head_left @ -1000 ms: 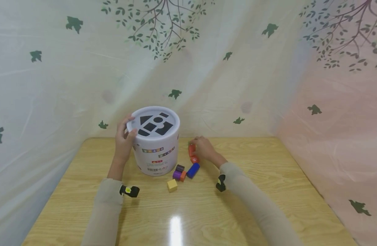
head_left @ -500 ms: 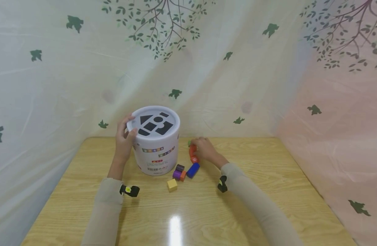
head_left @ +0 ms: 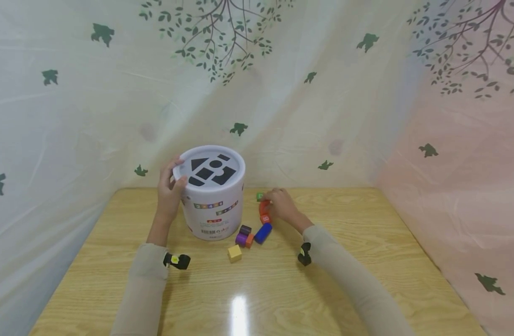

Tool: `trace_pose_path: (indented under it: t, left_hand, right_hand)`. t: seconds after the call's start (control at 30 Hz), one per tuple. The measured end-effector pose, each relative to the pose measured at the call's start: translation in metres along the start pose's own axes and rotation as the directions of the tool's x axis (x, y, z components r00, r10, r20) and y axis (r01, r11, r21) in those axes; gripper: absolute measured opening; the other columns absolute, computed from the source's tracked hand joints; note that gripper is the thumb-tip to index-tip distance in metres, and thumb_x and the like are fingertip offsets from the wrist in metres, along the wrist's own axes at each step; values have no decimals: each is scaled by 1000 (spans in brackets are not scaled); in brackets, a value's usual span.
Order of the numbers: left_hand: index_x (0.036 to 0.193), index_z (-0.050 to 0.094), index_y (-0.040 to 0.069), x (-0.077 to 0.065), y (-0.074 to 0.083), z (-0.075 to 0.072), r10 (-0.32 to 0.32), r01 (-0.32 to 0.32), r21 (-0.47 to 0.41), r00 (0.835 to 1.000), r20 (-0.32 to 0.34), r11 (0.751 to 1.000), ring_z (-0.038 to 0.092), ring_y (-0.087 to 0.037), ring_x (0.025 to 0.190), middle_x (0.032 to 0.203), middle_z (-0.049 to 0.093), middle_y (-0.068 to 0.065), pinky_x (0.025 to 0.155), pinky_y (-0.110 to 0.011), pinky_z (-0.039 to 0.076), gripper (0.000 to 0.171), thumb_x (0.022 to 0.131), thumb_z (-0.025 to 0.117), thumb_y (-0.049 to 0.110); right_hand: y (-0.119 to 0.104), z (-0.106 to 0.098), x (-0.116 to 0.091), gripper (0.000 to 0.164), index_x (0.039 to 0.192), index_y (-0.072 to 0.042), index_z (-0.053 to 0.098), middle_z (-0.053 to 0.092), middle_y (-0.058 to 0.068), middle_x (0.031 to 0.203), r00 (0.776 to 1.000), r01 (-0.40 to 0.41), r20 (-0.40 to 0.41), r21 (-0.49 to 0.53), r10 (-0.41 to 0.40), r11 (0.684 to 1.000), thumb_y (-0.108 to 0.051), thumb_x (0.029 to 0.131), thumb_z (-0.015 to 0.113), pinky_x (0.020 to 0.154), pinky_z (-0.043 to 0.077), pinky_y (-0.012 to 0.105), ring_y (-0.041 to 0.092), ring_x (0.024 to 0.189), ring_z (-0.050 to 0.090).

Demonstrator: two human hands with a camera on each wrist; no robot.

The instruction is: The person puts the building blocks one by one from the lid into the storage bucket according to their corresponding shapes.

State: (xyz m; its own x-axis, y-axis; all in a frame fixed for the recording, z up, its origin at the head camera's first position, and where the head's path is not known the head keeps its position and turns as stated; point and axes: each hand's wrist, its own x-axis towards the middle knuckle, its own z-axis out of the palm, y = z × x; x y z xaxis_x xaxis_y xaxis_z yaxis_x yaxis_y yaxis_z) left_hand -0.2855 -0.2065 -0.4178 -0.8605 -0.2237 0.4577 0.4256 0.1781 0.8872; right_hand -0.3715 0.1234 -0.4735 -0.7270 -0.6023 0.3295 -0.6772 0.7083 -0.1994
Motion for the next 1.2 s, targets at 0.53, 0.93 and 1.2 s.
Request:
trace_pose_path:
  t: [0.53, 0.93, 1.2]
  left_hand:
    - [149, 47, 14, -2, 3, 1, -5, 5, 6, 1000, 3, 1000, 32, -24, 150, 164, 31, 0, 125, -54, 31, 56, 95, 54, 28]
    - [150, 46, 14, -3, 2, 1, -3, 3, -9, 1000, 5, 1000, 38, -25, 144, 163, 32, -1, 123, -53, 35, 56, 95, 54, 26]
    - [149, 46, 14, -2, 1, 1, 10, -10, -1, 1000, 8, 1000, 35, -26, 146, 163, 32, -1, 124, -56, 31, 57, 95, 54, 28]
  right_hand:
    - [-4, -33, 4, 23, 99, 0, 78, 77, 15, 95, 938, -74, -283, 394, 198, 916, -9, 79, 83, 90, 57, 49, 32, 93, 69]
    - [-37, -108, 34, 25, 106, -2, 77, 76, 16, 106, 854, -1, -392, 655, 341, 756, -11, 84, 82, 99, 53, 45, 25, 105, 66]
    - [-69, -125, 65, 28, 113, -1, 73, 76, 9, 105, 901, -29, -196, 863, 386, 505, -5, 86, 79, 92, 60, 31, 15, 94, 69]
